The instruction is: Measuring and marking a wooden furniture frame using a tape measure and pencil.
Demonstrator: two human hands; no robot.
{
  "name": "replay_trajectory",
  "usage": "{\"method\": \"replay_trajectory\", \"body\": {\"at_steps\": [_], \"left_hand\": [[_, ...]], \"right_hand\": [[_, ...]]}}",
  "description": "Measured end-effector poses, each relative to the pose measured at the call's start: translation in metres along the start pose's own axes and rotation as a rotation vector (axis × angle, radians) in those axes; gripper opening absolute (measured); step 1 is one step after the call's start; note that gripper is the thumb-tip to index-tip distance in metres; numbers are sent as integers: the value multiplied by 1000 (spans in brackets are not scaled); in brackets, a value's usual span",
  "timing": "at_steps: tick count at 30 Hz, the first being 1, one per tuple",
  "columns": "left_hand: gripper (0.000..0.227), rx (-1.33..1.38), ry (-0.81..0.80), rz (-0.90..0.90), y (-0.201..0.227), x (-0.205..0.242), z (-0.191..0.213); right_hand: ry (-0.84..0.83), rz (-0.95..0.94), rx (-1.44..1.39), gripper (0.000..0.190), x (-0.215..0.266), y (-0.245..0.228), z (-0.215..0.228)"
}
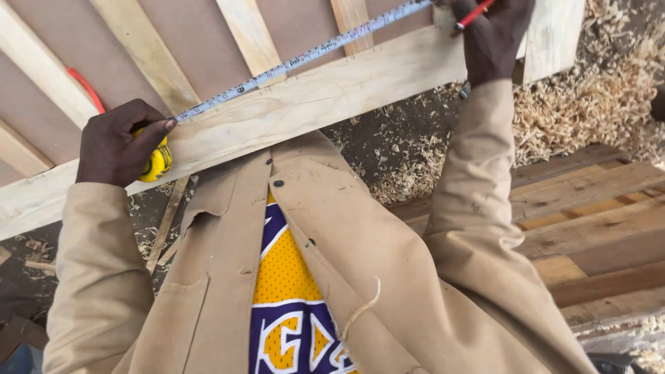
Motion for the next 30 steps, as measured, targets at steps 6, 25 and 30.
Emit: {"method": "replay_trajectory", "body": {"at_steps": [6, 25, 30], "left_hand": [[19, 95, -41, 138, -33, 26, 31], [17, 82, -115, 331, -58, 57, 39], [17, -96, 39, 197, -78, 48, 38]], "right_hand": [[-212, 33, -173, 10, 27, -13, -46], [-522, 224, 172, 13, 20, -37, -87], [-528, 266, 353, 13, 24, -20, -84]]}}
Point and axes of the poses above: each hand's wrist, its own x-axis away from the middle knuckle, its own z-axis out of the back of the hand, y = z × x, the point moved 2 cm from there along -x, towards the middle knuckle, and after that the axes turned 9 degrees about z, right-handed, at the moved point
